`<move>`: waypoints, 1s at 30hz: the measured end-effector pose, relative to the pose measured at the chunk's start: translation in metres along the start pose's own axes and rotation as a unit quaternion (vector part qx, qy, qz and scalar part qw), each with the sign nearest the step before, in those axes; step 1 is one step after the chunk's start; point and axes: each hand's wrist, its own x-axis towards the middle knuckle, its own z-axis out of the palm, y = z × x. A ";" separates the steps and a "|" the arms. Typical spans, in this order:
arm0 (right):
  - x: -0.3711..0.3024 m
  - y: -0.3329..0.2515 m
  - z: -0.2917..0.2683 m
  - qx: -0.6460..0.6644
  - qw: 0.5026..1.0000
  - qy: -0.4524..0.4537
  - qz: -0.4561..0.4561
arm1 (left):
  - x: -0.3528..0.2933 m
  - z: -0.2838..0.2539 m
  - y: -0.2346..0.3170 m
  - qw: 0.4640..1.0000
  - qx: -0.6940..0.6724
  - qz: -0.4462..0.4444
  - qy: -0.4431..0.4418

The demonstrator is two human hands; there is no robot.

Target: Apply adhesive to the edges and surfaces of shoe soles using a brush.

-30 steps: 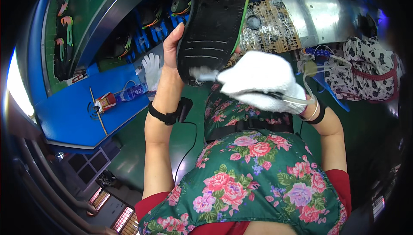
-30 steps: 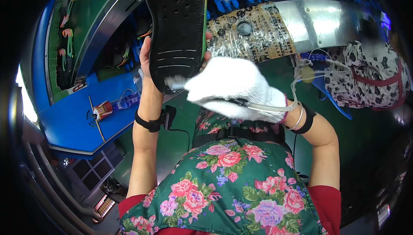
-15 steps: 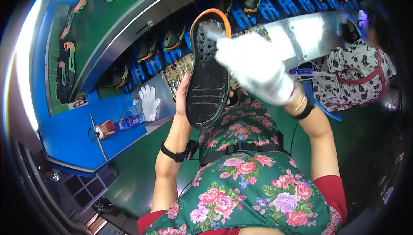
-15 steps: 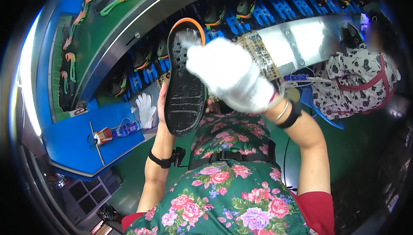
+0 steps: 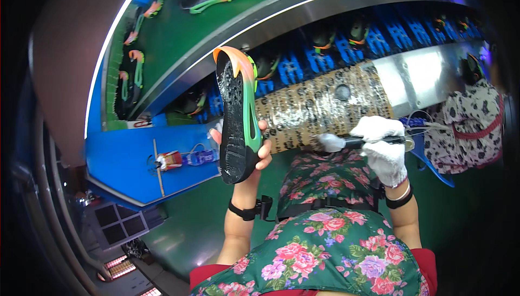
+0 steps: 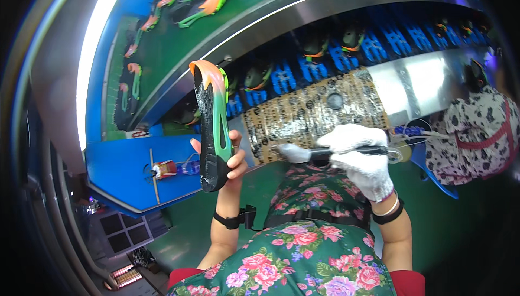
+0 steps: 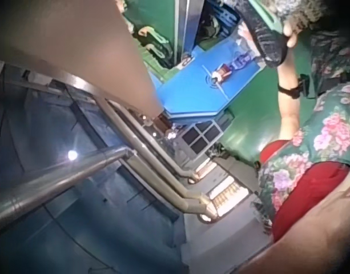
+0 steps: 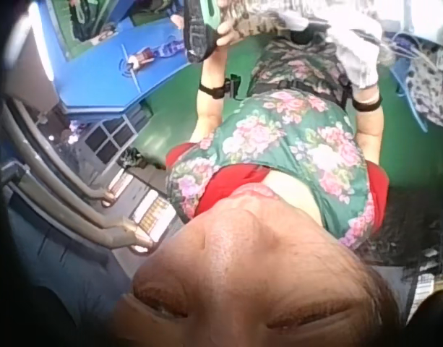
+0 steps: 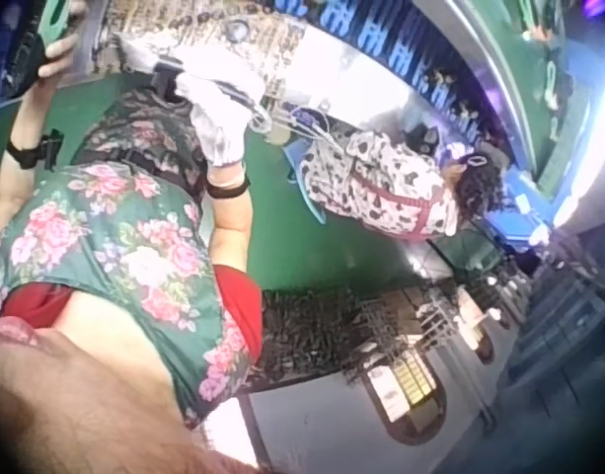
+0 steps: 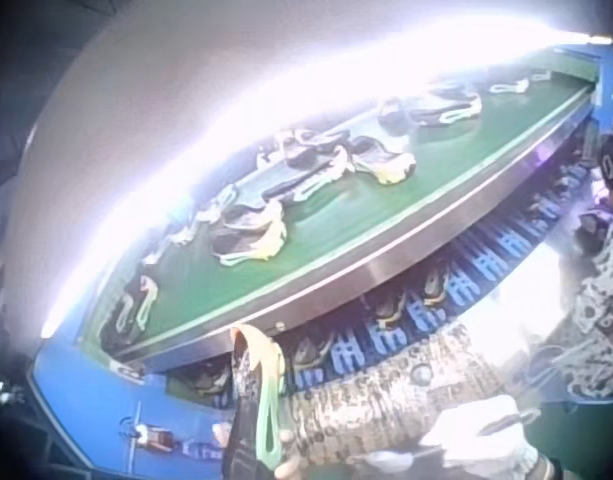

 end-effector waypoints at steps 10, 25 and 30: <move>-0.014 0.033 -0.034 -0.076 0.981 0.164 0.063 | 0.015 0.033 0.075 0.984 0.094 -0.016 -0.151; -0.004 0.063 -0.027 -0.150 0.975 0.133 0.093 | 0.099 0.025 0.173 0.691 0.457 0.454 0.329; -0.002 0.069 -0.027 -0.134 0.977 0.127 0.111 | 0.163 0.017 0.226 0.277 0.811 0.358 0.370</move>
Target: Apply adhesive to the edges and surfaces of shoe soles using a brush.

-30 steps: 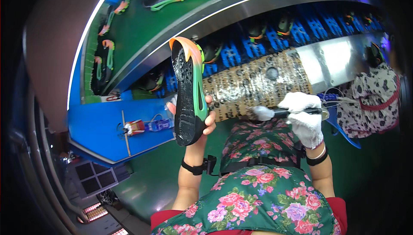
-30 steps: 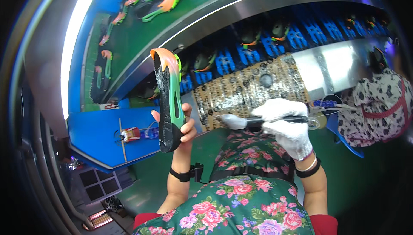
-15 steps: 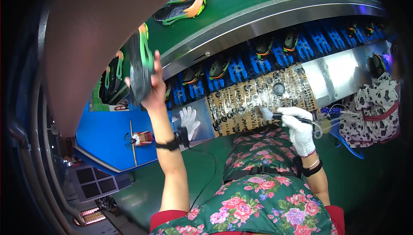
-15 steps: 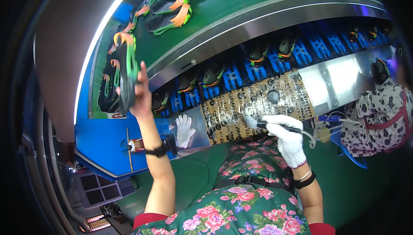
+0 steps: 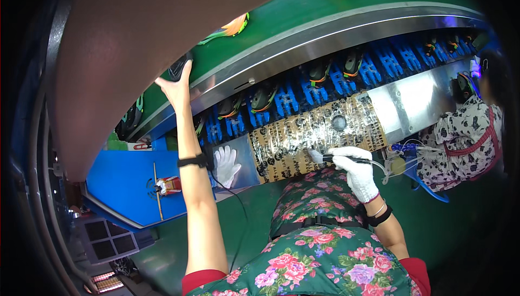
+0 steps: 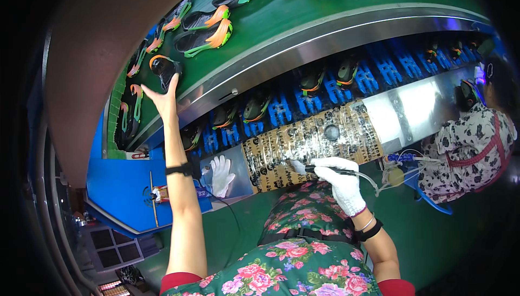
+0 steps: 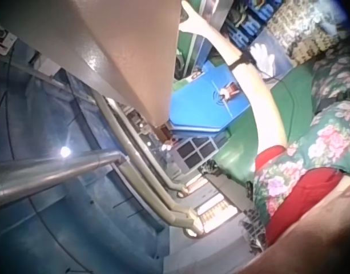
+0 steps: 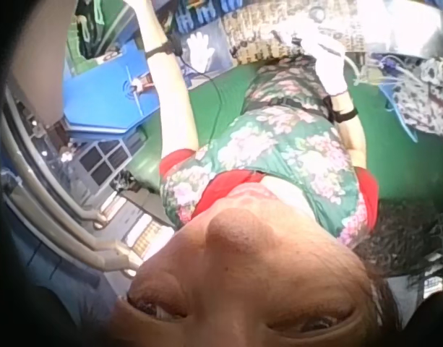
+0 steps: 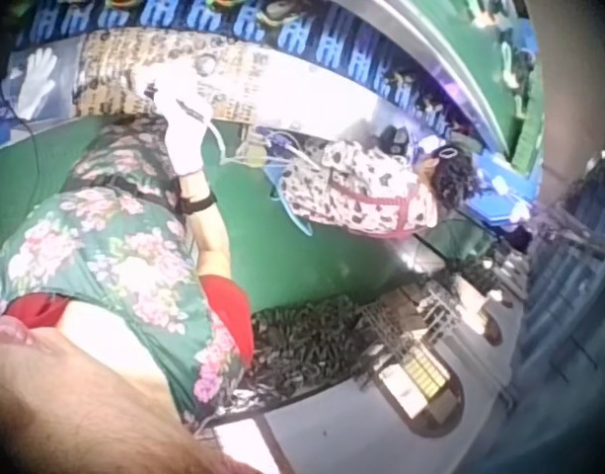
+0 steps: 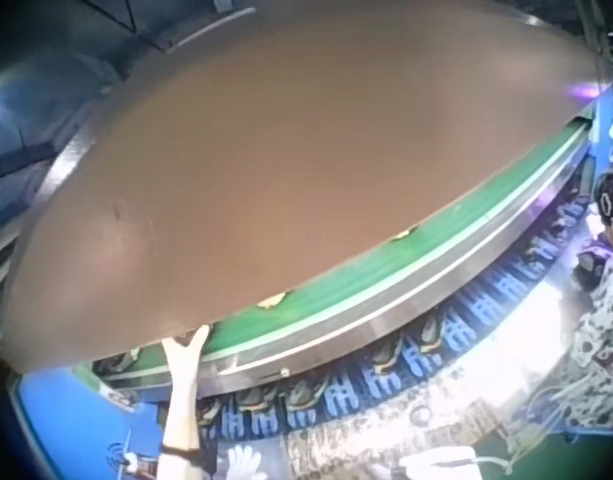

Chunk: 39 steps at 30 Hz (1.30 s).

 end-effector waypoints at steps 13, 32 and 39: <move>-0.014 0.008 -0.027 -0.014 0.998 0.056 0.010 | 0.028 0.005 0.059 0.981 0.038 0.178 -0.062; -0.052 0.003 -0.085 0.065 0.967 0.244 -0.030 | 0.085 0.313 0.221 0.878 0.053 -0.001 -0.476; -0.033 0.002 -0.093 0.022 0.980 0.194 -0.032 | 0.051 0.208 0.163 0.917 0.033 0.191 -0.350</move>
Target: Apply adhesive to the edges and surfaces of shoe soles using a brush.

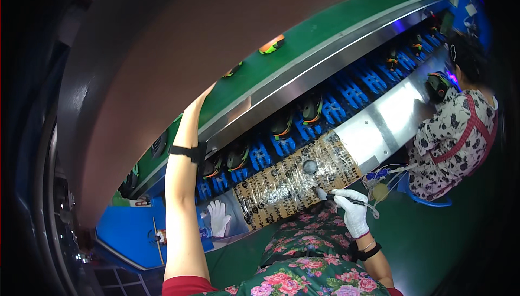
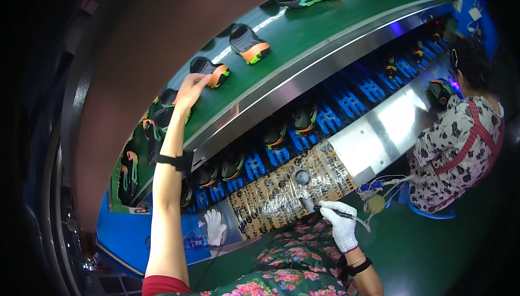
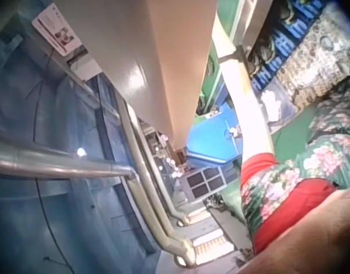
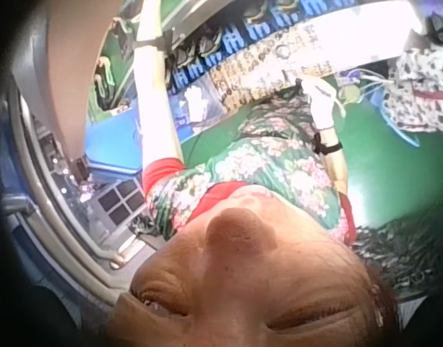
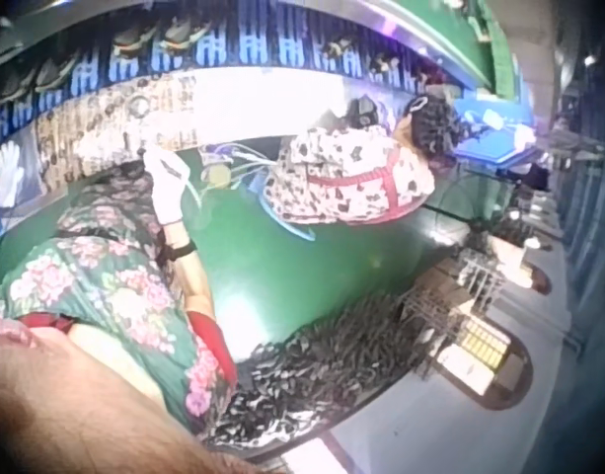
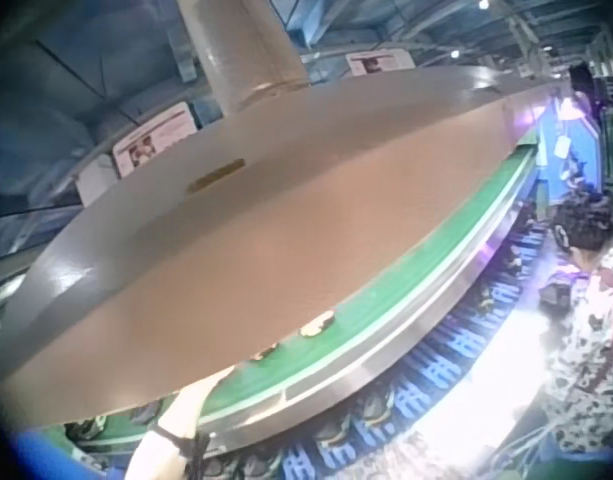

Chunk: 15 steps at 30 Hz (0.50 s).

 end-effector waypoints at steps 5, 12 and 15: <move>0.012 -0.002 0.015 -0.043 0.997 -0.057 0.012 | -0.030 -0.033 -0.036 0.948 0.275 -0.091 0.133; 0.013 0.008 0.026 -0.036 0.994 -0.100 0.019 | -0.107 -0.069 -0.002 0.992 0.098 -0.034 -0.074; 0.011 0.011 0.026 -0.038 0.994 -0.103 0.030 | -0.149 -0.077 0.011 0.990 0.101 -0.069 0.072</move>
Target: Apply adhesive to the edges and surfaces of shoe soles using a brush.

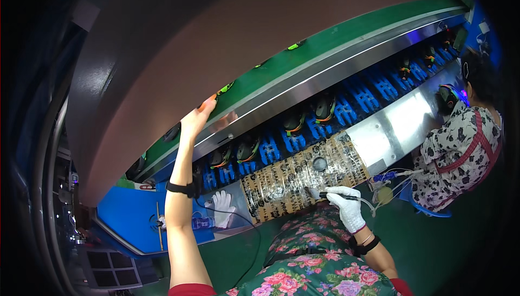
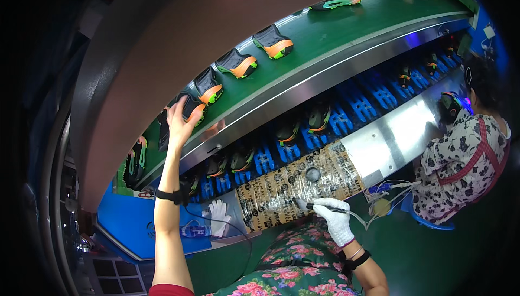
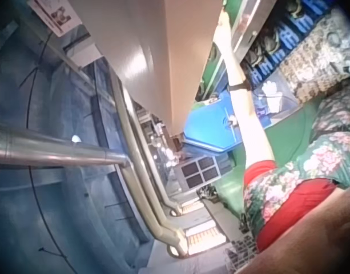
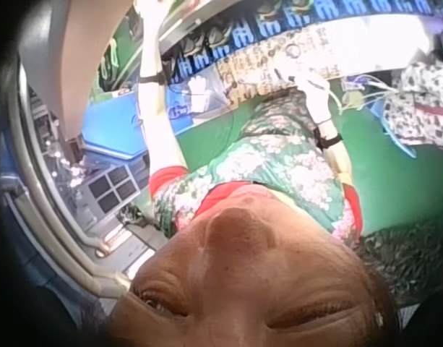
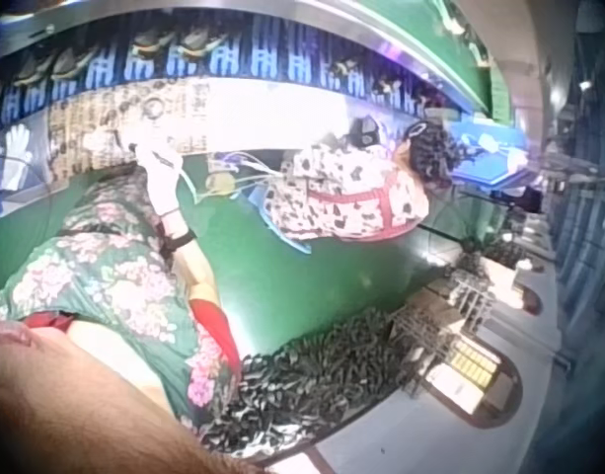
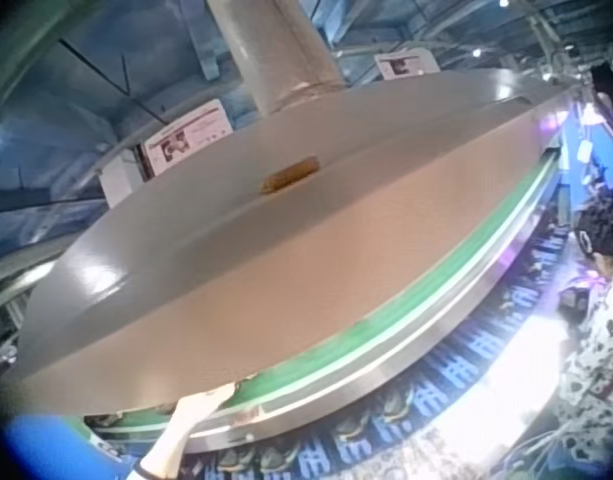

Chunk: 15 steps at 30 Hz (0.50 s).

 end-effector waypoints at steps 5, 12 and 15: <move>0.002 0.000 0.000 0.018 1.000 0.002 0.012 | 0.010 0.005 -0.015 0.979 -0.171 -0.103 -0.031; 0.006 -0.004 -0.003 0.043 0.999 0.000 0.003 | 0.057 0.072 0.007 0.955 -0.292 -0.001 -0.058; 0.004 -0.008 -0.008 0.043 0.999 0.025 -0.002 | 0.092 0.097 0.034 0.966 -0.230 0.046 -0.104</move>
